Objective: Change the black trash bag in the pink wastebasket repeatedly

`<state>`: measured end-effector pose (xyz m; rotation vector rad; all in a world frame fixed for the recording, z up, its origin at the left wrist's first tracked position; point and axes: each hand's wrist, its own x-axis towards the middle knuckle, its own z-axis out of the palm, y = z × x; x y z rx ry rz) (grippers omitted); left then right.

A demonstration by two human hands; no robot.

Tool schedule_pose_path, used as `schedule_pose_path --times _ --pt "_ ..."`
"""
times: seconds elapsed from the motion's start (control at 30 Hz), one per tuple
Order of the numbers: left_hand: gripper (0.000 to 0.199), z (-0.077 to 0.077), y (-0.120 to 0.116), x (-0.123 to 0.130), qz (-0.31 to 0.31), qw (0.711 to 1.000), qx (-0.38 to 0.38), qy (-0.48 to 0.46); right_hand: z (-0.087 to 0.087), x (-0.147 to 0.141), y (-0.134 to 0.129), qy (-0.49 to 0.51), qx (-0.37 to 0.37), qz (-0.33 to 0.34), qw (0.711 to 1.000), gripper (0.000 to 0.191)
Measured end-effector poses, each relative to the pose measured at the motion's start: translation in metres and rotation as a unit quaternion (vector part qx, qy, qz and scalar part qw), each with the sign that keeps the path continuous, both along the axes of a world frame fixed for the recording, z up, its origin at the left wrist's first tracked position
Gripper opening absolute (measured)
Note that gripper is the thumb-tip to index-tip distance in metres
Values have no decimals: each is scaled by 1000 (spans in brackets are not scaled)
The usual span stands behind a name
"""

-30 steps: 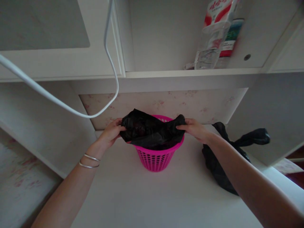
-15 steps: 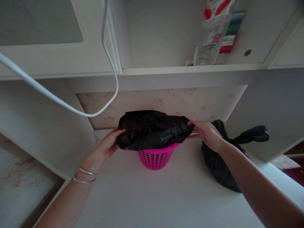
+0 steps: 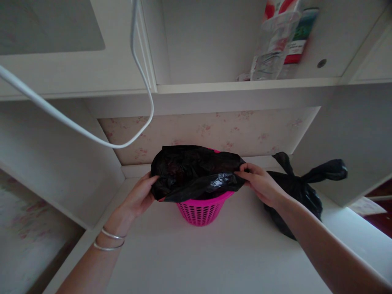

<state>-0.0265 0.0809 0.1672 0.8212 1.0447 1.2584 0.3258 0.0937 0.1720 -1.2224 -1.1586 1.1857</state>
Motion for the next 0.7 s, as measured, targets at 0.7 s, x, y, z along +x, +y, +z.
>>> schedule_pose_path --times 0.7 --pt "49 -8 -70 -10 91 986 -84 107 -16 33 -158 -99 -49 108 988 61"
